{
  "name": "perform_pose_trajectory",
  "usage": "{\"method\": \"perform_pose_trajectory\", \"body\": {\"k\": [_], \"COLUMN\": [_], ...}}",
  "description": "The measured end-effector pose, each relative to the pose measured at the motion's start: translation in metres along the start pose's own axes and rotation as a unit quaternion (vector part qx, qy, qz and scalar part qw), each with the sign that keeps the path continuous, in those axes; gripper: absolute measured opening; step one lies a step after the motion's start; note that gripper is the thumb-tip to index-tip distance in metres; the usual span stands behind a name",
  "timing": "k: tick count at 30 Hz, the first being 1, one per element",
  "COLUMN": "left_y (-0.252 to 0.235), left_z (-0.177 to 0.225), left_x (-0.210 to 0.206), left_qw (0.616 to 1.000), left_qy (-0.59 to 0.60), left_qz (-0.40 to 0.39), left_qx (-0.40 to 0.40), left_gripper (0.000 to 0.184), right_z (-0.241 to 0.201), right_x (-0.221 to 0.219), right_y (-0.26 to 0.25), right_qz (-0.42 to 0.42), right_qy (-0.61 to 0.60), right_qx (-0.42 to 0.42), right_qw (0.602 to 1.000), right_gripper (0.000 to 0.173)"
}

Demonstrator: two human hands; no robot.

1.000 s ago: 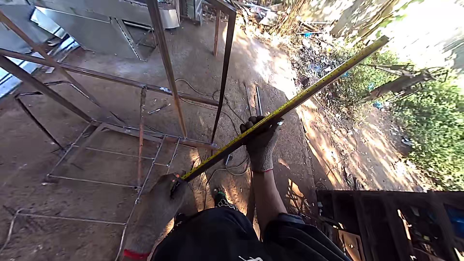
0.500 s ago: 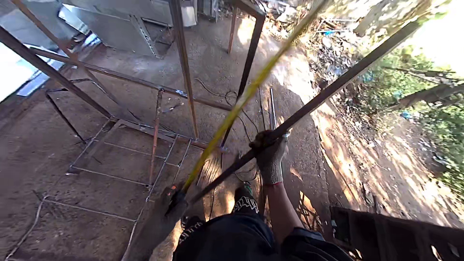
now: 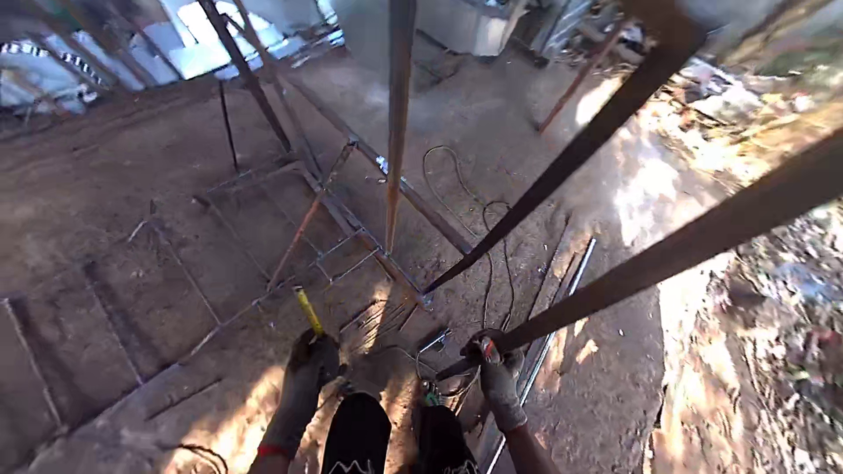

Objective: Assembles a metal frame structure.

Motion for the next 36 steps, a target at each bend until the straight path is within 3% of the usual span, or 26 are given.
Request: {"method": "perform_pose_trajectory", "body": {"k": [2,4,10,12,14,15,17,18,19,20,22,24,26,29,31,33,35,36], "left_y": [-0.023,-0.055,-0.148,-0.161,-0.164,-0.161,-0.156,-0.167,-0.187,-0.215,-0.254,-0.238,-0.199,-0.155,-0.161,-0.191,-0.219,-0.222], "left_z": [-0.063,-0.135,-0.408,-0.472,-0.503,-0.499,-0.462,-0.445,-0.431,-0.413,-0.329,-0.203,-0.105,-0.037,-0.027,-0.039,-0.050,-0.055], "left_x": [0.010,0.031,0.130,0.153,0.159,0.157,0.144,0.143,0.150,0.162,0.154,0.089,0.022,-0.051,-0.066,-0.061,-0.054,-0.058], "left_qw": [0.995,0.972,0.852,0.824,0.843,0.853,0.860,0.868,0.898,0.936,0.956,0.913,0.851,0.817,0.813,0.818,0.798,0.784], "left_qy": [-0.066,-0.203,-0.435,-0.468,-0.443,-0.429,-0.387,-0.390,-0.388,-0.347,-0.227,-0.175,-0.167,-0.151,-0.147,-0.159,-0.233,-0.267], "left_qz": [0.045,0.048,0.017,0.022,0.058,0.074,-0.001,-0.021,-0.002,0.032,0.030,-0.075,-0.149,-0.163,-0.159,-0.180,-0.229,-0.251], "left_qx": [0.063,0.106,0.289,0.318,0.300,0.287,0.333,0.307,0.205,0.055,-0.185,-0.361,-0.474,-0.533,-0.541,-0.523,-0.506,-0.502], "left_gripper": [0.058,0.065,0.080,0.075,0.059,0.049,0.041,0.039,0.037,0.037,0.044,0.054,0.057,0.038,0.026,0.023,0.021,0.026], "right_z": [0.036,0.082,0.248,0.306,0.353,0.372,0.401,0.410,0.414,0.414,0.410,0.410,0.410,0.391,0.371,0.382,0.447,0.493], "right_x": [0.009,0.004,-0.055,-0.071,-0.086,-0.093,-0.105,-0.110,-0.115,-0.119,-0.125,-0.129,-0.134,-0.134,-0.098,-0.011,0.103,0.154], "right_y": [-0.006,-0.010,-0.026,-0.033,-0.043,-0.047,-0.048,-0.048,-0.048,-0.048,-0.046,-0.043,-0.039,-0.024,-0.034,-0.076,-0.110,-0.106], "right_qz": [-0.050,-0.099,-0.189,-0.212,-0.233,-0.246,-0.282,-0.304,-0.319,-0.331,-0.345,-0.332,-0.332,-0.430,-0.448,-0.372,-0.260,-0.218], "right_qy": [0.017,0.031,0.041,0.029,0.000,-0.017,-0.027,-0.034,-0.029,-0.006,0.023,0.048,0.063,0.151,0.252,0.270,0.277,0.328], "right_qx": [0.009,0.000,-0.065,-0.070,-0.054,-0.041,-0.006,0.013,0.031,0.039,0.044,0.056,0.077,0.093,0.112,0.059,-0.093,-0.183], "right_qw": [0.999,0.995,0.979,0.974,0.971,0.968,0.959,0.952,0.947,0.943,0.937,0.940,0.938,0.885,0.851,0.886,0.920,0.901], "right_gripper": [0.039,0.040,0.030,0.032,0.025,0.022,0.018,0.017,0.016,0.017,0.021,0.023,0.024,0.034,0.051,0.047,0.037,0.038]}}
Point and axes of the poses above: each hand's wrist, its own y-axis away from the middle knuckle, its own x-axis out of the back of the hand, z = x × y, the point moved 9 cm from there along -y, towards the middle knuckle, and after that the axes turned 12 degrees about -z, right-handed, at the moved point
